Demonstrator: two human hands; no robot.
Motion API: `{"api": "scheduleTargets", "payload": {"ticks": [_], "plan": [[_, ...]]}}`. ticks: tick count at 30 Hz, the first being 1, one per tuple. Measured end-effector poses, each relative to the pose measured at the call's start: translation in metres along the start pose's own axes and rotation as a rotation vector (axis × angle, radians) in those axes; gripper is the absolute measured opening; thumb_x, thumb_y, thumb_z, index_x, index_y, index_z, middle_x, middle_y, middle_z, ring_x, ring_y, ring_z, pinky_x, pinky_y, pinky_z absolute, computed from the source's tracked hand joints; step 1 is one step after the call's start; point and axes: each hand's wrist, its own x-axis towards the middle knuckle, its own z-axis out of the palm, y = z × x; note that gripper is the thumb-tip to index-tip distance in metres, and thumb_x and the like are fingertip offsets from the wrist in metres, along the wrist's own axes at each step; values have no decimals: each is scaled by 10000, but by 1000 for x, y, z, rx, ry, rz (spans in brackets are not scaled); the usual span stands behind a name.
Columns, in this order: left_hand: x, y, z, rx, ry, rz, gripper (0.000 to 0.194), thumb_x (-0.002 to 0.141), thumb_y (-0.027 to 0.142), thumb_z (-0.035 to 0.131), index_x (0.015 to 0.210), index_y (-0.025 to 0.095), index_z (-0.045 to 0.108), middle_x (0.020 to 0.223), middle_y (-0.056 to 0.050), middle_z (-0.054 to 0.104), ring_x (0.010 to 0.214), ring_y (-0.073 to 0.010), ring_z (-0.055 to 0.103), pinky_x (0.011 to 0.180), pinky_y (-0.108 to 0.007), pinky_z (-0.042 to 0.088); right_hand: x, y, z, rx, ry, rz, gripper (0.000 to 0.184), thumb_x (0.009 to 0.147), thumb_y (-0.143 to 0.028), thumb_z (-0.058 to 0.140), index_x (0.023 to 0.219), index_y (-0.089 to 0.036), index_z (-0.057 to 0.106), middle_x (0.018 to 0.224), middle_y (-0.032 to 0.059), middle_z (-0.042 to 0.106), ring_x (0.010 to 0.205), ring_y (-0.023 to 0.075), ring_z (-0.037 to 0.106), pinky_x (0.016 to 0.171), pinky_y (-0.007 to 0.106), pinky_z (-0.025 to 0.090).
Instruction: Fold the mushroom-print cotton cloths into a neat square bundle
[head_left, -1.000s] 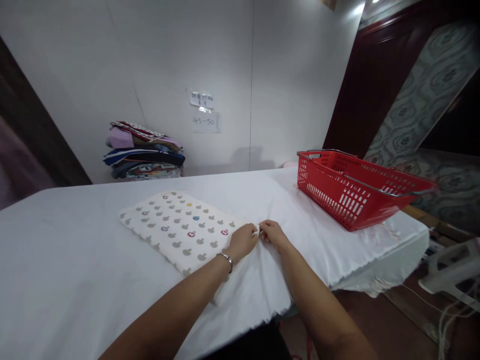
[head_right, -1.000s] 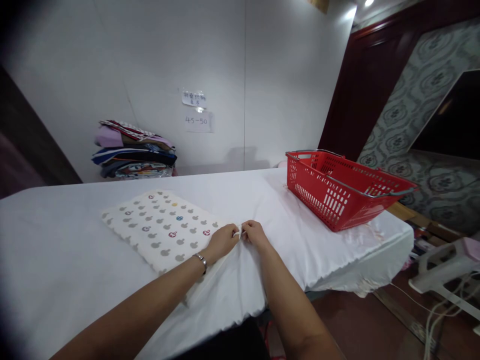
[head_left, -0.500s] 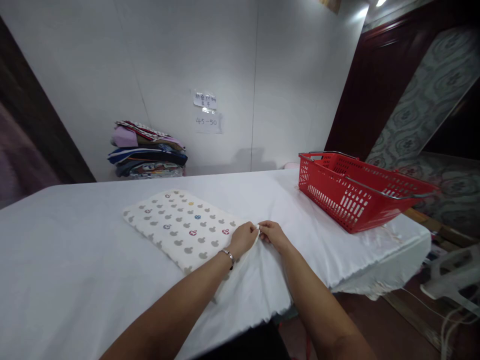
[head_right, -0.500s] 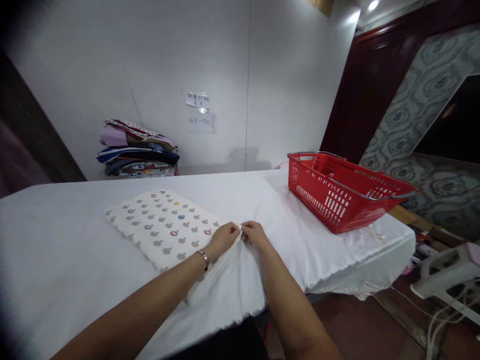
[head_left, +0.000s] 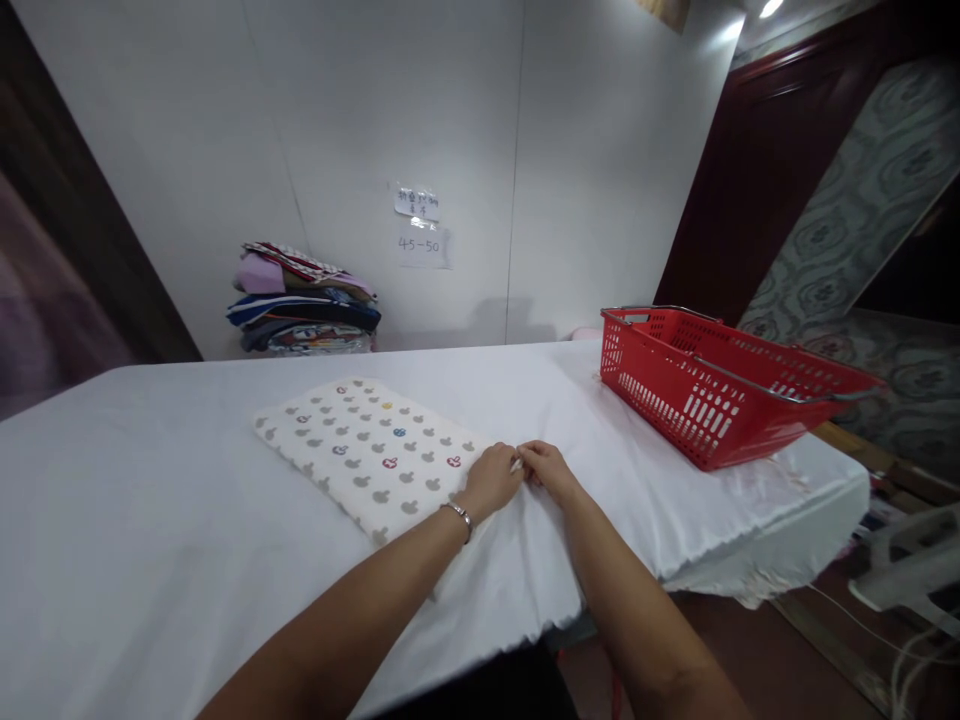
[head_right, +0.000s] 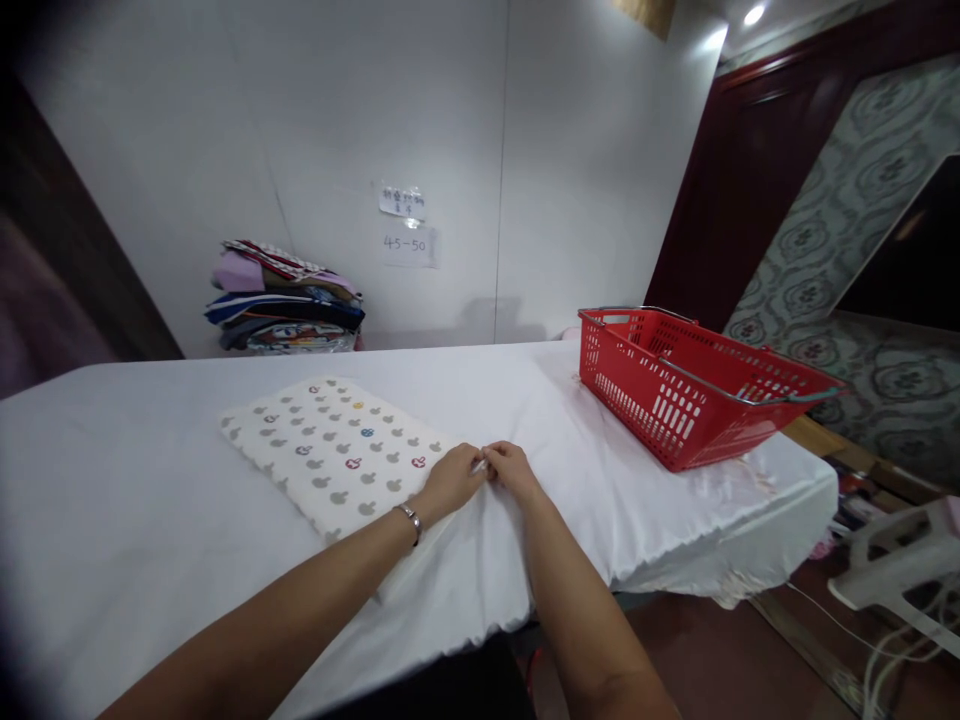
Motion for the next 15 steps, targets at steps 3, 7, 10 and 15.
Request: {"api": "scheduleTargets", "payload": {"ticks": [3,7,10,15], "plan": [[-6,2,-3,2,-41,49,164,810,244,506,947,209,589,1005,-62,599,978,-202,538,857,-308,399,4,3,2,-59,29,0,243,696,-373,537,772,-148,586,470,-41,513,401,86,441,380,194,293],[-17,3,-4,16,-75,103,244,750,201,542,991,217,576,1090,-49,597,1048,-216,519,919,-330,381,9,9,4,-182,88,-21,192,684,-298,504,748,-143,598,494,-31,525,445,102,482,441,208,362],[-34,-2,-1,70,-97,144,381,730,219,543,1111,196,529,1210,-68,554,1136,-240,478,970,-371,356,9,11,4,-309,127,-71,202,688,-296,488,738,-154,623,559,-7,574,527,129,524,516,229,402],[-84,-14,-7,145,-91,178,539,748,181,476,1281,159,408,1391,-90,408,1288,-233,331,1072,-385,242,4,9,2,-506,162,-145,231,703,-292,476,767,-174,664,722,40,653,711,180,569,662,264,409]]}}
